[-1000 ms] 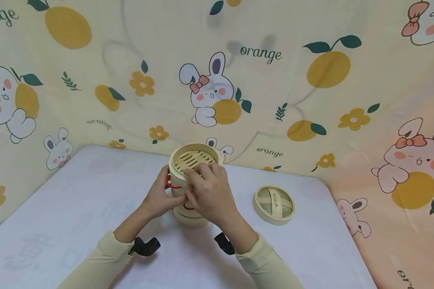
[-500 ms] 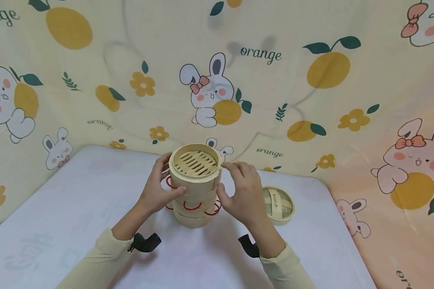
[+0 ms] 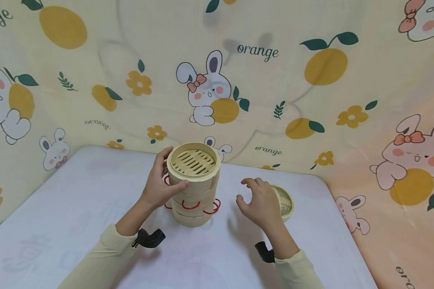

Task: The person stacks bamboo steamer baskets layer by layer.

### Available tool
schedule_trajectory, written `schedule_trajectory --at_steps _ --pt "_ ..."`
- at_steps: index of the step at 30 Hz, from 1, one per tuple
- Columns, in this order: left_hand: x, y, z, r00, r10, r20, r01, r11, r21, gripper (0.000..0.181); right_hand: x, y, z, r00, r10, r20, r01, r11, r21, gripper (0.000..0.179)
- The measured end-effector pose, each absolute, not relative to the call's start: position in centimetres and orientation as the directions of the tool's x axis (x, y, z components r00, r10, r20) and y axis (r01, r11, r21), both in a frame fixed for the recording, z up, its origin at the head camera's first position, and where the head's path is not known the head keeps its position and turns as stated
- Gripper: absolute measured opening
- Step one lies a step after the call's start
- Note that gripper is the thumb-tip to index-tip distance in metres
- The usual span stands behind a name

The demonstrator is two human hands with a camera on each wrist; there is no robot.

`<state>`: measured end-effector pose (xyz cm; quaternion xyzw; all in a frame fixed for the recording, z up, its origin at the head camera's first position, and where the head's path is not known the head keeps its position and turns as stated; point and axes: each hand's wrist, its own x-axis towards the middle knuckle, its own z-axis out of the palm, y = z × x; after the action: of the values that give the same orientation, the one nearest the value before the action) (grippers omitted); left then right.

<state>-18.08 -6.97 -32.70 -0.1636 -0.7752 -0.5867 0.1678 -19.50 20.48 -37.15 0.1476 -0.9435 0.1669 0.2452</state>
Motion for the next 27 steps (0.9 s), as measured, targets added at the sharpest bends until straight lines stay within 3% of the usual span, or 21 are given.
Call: schedule_trajectory --at_steps 5,27 --pt "-18.2 -6.9 -32.7 -0.896 0.056 0.441 0.44 0.253 0.862 0.09 -19.3 22.0 -38.4 -0.877 -0.185 0.444 -0.314 0.919 -0.237 0.033" --pt "-18.2 -7.1 -33.0 -0.898 0.068 0.434 0.435 0.273 0.858 0.086 -19.0 25.0 -41.4 -0.92 -0.174 0.35 -0.239 0.959 -0.151 0.033"
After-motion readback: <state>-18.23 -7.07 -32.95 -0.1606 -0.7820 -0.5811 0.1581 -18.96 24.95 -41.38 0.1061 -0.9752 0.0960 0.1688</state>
